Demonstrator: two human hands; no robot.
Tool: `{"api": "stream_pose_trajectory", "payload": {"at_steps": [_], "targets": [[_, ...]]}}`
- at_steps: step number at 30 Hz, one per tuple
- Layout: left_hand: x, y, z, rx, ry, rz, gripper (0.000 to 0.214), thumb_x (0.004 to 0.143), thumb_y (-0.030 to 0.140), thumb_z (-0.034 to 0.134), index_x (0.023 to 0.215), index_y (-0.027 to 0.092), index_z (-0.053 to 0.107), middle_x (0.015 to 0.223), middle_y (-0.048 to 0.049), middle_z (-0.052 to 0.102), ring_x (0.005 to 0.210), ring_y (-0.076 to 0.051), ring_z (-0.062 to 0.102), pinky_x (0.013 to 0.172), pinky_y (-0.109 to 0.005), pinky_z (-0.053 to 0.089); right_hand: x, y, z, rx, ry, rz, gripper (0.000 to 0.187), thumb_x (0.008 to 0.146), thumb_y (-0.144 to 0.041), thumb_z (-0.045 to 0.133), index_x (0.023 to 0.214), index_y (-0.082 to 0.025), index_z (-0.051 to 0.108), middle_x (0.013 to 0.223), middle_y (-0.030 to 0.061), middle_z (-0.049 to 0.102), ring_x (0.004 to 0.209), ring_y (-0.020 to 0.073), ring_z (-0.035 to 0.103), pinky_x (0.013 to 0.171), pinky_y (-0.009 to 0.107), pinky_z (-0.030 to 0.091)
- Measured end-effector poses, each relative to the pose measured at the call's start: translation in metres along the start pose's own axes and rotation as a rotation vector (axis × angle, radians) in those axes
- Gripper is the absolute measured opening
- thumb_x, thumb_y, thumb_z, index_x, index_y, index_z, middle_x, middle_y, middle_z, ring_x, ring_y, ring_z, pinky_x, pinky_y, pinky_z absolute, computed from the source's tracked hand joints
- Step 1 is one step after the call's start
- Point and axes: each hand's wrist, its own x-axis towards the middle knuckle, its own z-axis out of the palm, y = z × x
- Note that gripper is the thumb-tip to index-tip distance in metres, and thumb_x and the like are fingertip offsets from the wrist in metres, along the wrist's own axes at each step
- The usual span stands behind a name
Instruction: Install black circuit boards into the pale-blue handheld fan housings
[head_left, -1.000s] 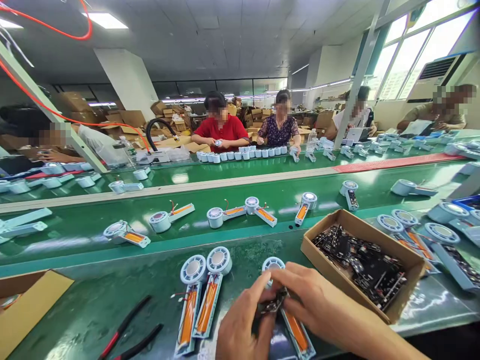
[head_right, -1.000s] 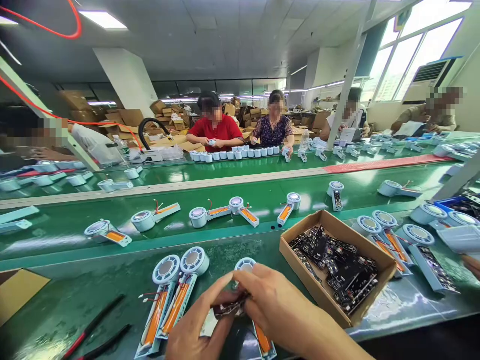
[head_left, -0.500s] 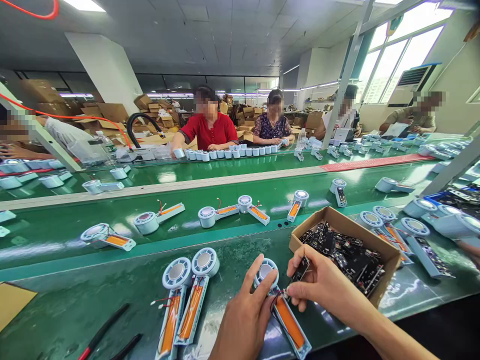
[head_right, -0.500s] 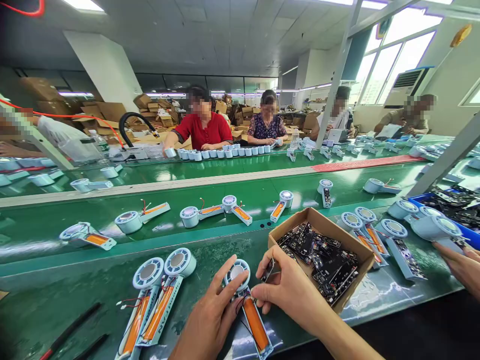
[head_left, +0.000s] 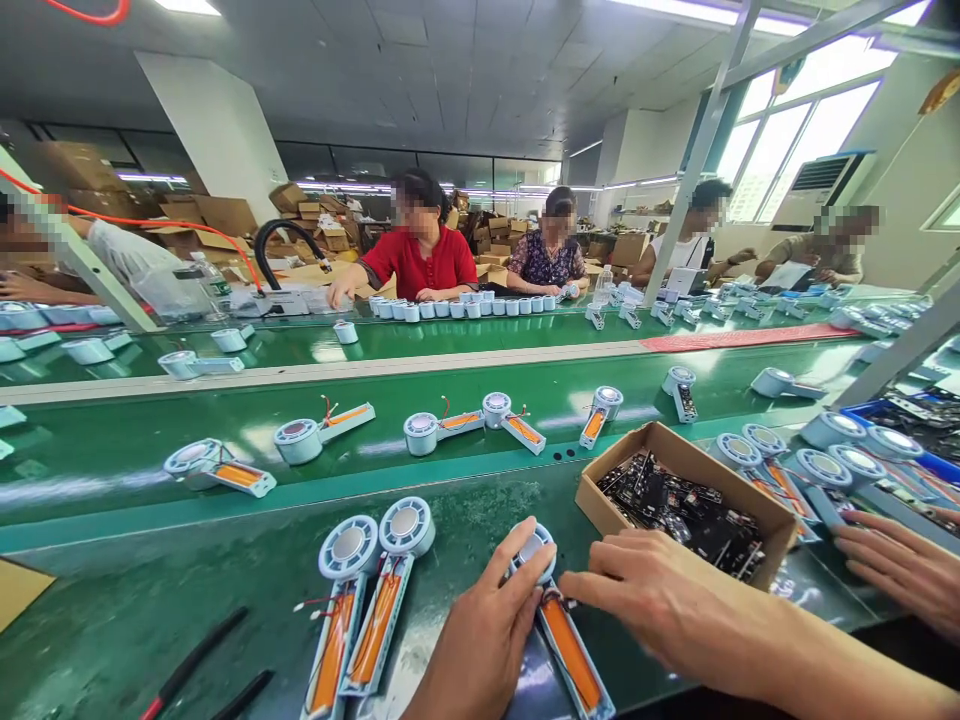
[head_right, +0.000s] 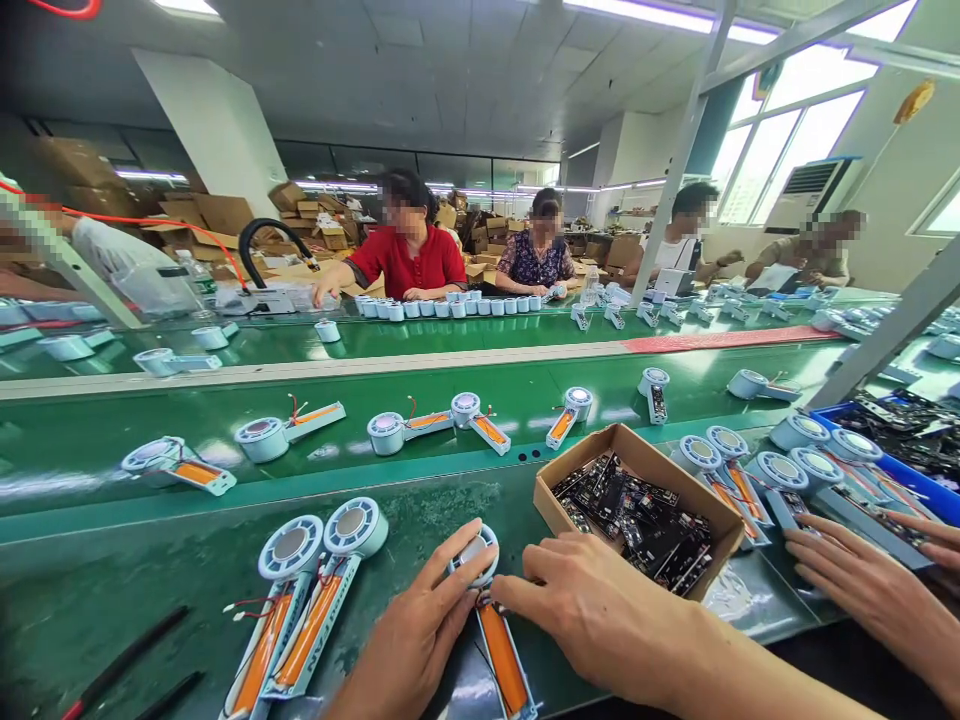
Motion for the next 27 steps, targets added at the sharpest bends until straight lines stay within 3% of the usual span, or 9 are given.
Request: {"api": "stream_pose_trajectory", "payload": {"at_steps": [4, 7, 10, 15, 17, 19, 21, 24, 27], "targets": [[-0.003, -0.004, 0.004, -0.009, 0.024, 0.034, 0.045, 0.103, 0.019, 0.039, 0.145, 0.032, 0.051, 0.161, -0.0057, 0.042, 0.136, -0.018, 0.056, 0.109, -0.032, 0.050, -0.004, -0.003, 0.008, 0.016, 0.036, 0.028, 0.037, 0.103, -0.021, 0.050, 0.138, -0.032, 0.050, 0.097, 0.0019, 0.061, 0.074, 0.0165, 0.061, 0.064, 0.027, 0.041], [-0.004, -0.004, 0.005, -0.008, 0.044, 0.032, 0.044, 0.102, 0.020, 0.042, 0.143, 0.033, 0.053, 0.160, -0.0047, 0.045, 0.135, -0.019, 0.056, 0.109, -0.033, 0.049, -0.005, 0.001, 0.025, -0.061, 0.116, 0.051, 0.029, 0.104, -0.025, 0.048, 0.133, -0.026, 0.055, 0.101, 0.0051, 0.063, 0.079, 0.0186, 0.064, 0.066, 0.029, 0.043], [-0.004, -0.005, 0.006, -0.023, 0.060, 0.022, 0.043, 0.101, 0.022, 0.047, 0.142, 0.033, 0.054, 0.158, -0.0042, 0.047, 0.134, -0.019, 0.057, 0.107, -0.032, 0.051, -0.001, 0.006, 0.041, -0.052, 0.159, 0.163, 0.024, 0.106, -0.020, 0.043, 0.122, -0.021, 0.060, 0.090, 0.0037, 0.066, 0.074, 0.0187, 0.067, 0.060, 0.029, 0.041], [-0.005, -0.011, 0.009, -0.055, 0.073, 0.035, 0.045, 0.099, 0.020, 0.050, 0.142, 0.034, 0.054, 0.158, -0.0039, 0.048, 0.134, -0.019, 0.058, 0.108, -0.032, 0.050, 0.011, 0.008, 0.037, -0.027, 0.007, 0.293, 0.022, 0.101, -0.017, 0.053, 0.116, -0.027, 0.065, 0.079, -0.0005, 0.071, 0.066, 0.0188, 0.071, 0.053, 0.028, 0.035], [-0.005, -0.012, 0.010, -0.059, 0.080, 0.041, 0.045, 0.099, 0.020, 0.051, 0.141, 0.035, 0.054, 0.157, -0.0034, 0.048, 0.134, -0.019, 0.057, 0.108, -0.032, 0.050, 0.013, 0.008, 0.028, -0.051, -0.049, 0.252, 0.010, 0.100, -0.028, 0.059, 0.102, -0.026, 0.068, 0.078, 0.0003, 0.071, 0.067, 0.0200, 0.071, 0.052, 0.028, 0.034], [-0.004, -0.011, 0.010, -0.053, 0.083, 0.038, 0.045, 0.099, 0.021, 0.052, 0.141, 0.035, 0.054, 0.157, -0.0038, 0.049, 0.132, -0.020, 0.060, 0.106, -0.033, 0.052, 0.013, 0.006, 0.020, -0.122, -0.075, 0.162, 0.014, 0.093, -0.036, 0.069, 0.098, -0.023, 0.067, 0.079, 0.0013, 0.071, 0.065, 0.0213, 0.069, 0.051, 0.029, 0.035], [-0.003, -0.007, 0.011, -0.038, 0.082, 0.015, 0.044, 0.097, 0.021, 0.053, 0.140, 0.034, 0.055, 0.157, -0.0046, 0.049, 0.126, -0.021, 0.065, 0.100, -0.033, 0.058, 0.013, 0.003, 0.017, -0.252, -0.077, 0.057, 0.023, 0.085, -0.030, 0.076, 0.102, -0.020, 0.066, 0.080, 0.0028, 0.069, 0.064, 0.0230, 0.066, 0.054, 0.031, 0.040], [-0.001, 0.003, 0.016, -0.003, 0.109, -0.041, 0.044, 0.094, 0.019, 0.054, 0.136, 0.033, 0.057, 0.154, -0.0059, 0.051, 0.118, -0.023, 0.070, 0.086, -0.034, 0.065, 0.018, -0.005, 0.020, -0.472, -0.060, -0.038, 0.020, 0.083, -0.020, 0.071, 0.102, -0.015, 0.069, 0.083, 0.0084, 0.068, 0.076, 0.0278, 0.063, 0.070, 0.041, 0.049], [-0.001, 0.011, 0.023, 0.020, 0.151, -0.088, 0.042, 0.093, 0.021, 0.054, 0.132, 0.034, 0.057, 0.154, -0.0071, 0.051, 0.106, -0.026, 0.076, 0.074, -0.038, 0.067, 0.027, -0.013, 0.022, -0.603, -0.076, -0.050, 0.011, 0.083, -0.020, 0.070, 0.089, -0.014, 0.075, 0.090, 0.0151, 0.070, 0.090, 0.0336, 0.059, 0.091, 0.052, 0.045]]}}
